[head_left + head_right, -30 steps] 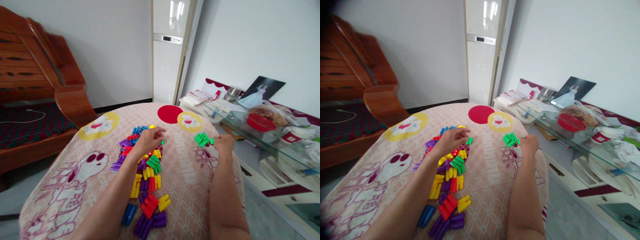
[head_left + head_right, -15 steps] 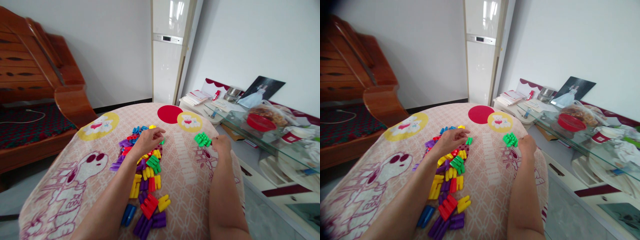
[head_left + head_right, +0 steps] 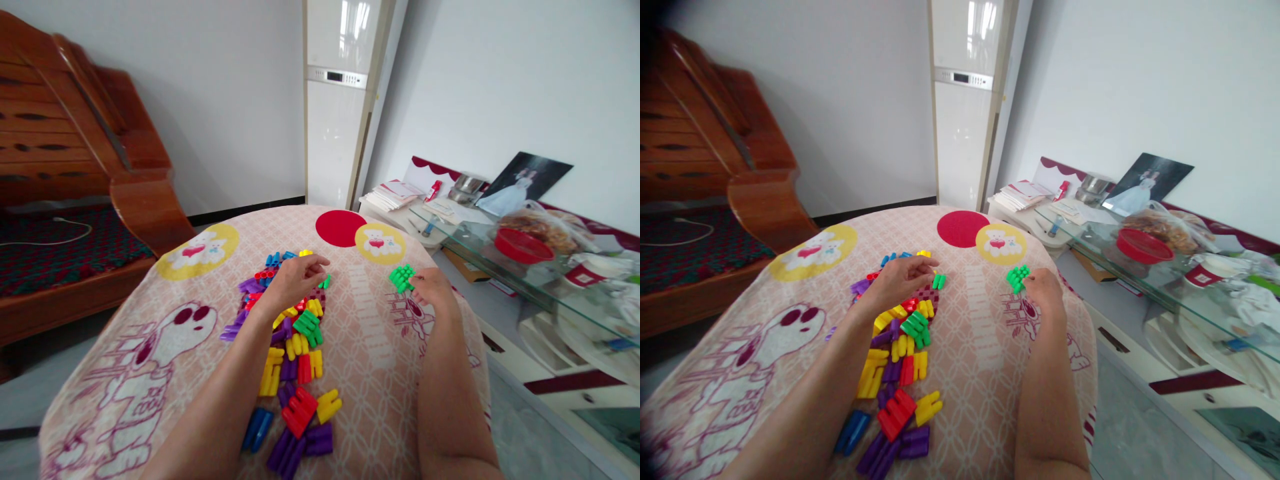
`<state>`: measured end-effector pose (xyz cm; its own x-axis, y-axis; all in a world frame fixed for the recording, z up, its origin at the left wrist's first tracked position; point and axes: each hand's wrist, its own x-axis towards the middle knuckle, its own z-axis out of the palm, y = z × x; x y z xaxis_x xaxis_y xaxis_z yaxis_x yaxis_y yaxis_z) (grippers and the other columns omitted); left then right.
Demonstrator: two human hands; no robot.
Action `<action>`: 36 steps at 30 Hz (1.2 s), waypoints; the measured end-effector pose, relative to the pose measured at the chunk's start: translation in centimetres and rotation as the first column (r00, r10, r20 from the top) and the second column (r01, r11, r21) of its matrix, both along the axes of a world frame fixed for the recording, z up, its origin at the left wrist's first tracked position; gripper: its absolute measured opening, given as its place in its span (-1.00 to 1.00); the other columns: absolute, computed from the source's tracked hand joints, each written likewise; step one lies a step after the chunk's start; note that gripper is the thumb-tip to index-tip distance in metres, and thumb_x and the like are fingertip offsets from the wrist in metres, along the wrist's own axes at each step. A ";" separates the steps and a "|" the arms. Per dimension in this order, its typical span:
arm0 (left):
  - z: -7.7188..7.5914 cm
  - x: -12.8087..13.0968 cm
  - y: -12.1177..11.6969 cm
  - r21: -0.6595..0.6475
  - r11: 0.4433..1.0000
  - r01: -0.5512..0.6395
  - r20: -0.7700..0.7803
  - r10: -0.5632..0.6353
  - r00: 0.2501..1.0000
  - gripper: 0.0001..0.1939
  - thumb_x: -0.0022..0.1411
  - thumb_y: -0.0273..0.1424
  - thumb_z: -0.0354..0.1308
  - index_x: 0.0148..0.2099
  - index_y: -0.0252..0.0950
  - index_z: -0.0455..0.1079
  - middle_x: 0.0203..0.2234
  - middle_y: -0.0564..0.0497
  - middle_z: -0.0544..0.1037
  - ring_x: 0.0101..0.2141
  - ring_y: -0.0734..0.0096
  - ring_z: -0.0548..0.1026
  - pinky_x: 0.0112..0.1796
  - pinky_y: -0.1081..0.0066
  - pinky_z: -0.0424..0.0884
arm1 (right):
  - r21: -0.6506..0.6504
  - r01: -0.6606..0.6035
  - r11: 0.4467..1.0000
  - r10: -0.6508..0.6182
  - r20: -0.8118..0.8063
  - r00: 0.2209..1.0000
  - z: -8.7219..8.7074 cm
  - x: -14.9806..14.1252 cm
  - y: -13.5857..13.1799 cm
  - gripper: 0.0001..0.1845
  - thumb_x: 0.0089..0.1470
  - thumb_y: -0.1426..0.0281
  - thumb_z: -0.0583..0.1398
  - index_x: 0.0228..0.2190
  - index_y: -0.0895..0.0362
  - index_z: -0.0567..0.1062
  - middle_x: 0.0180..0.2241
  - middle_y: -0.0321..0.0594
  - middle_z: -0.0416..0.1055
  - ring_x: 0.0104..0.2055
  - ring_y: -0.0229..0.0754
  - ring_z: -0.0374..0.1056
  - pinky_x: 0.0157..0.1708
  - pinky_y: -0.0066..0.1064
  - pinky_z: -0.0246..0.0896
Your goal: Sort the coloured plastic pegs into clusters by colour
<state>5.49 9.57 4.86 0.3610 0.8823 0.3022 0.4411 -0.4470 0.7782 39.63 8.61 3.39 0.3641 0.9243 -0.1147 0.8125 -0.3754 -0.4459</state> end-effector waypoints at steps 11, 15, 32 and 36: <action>0.8 -4.9 0.8 0.026 0.970 -0.243 -0.028 0.244 0.969 -0.60 0.09 -0.24 0.18 -0.05 -0.32 0.53 -0.36 -0.06 0.64 -0.35 0.27 0.59 -0.31 0.38 0.50 | 0.199 -0.172 0.965 0.210 -0.187 0.960 2.8 -4.3 -0.7 -0.83 0.05 0.42 0.16 -0.43 0.19 0.56 -0.58 -0.26 0.48 -0.61 -0.28 0.38 -0.59 -0.53 0.19; 1.1 -5.9 0.8 0.041 0.947 -0.319 -0.070 0.321 0.944 -0.61 0.06 -0.26 0.18 -0.08 -0.32 0.55 -0.37 -0.05 0.64 -0.36 0.29 0.58 -0.33 0.41 0.48 | 0.234 -0.582 0.779 0.618 -0.130 0.775 3.7 -11.1 -1.8 -0.90 -0.01 0.45 0.22 -0.46 0.17 0.57 -0.51 -0.27 0.52 -0.46 -0.27 0.42 -0.46 -0.53 0.19; 1.3 -5.4 0.7 0.030 0.956 -0.292 -0.107 0.294 0.950 -0.60 0.08 -0.25 0.14 -0.07 -0.30 0.54 -0.39 -0.05 0.65 -0.36 0.27 0.59 -0.35 0.42 0.45 | 0.051 -0.788 0.614 0.773 0.165 0.613 1.0 -20.5 -4.2 -0.73 -0.01 0.54 0.21 -0.20 0.17 0.48 -0.24 -0.08 0.56 -0.19 -0.09 0.46 -0.28 -0.41 0.19; 1.6 -5.4 0.5 0.017 0.954 -0.299 -0.114 0.299 0.947 -0.60 0.08 -0.25 0.14 -0.07 -0.32 0.54 -0.42 -0.04 0.64 -0.42 0.30 0.58 -0.37 0.41 0.44 | 0.222 -0.720 0.657 0.744 -0.040 0.667 2.0 -18.7 -3.1 -0.83 -0.04 0.56 0.19 -0.35 0.16 0.52 -0.40 -0.23 0.54 -0.33 -0.21 0.43 -0.36 -0.48 0.17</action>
<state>0.13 10.08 6.42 0.1126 0.9551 0.2740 0.6406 -0.2806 0.7148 20.88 5.49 5.43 -0.4449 0.8921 0.0793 0.7266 0.4113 -0.5503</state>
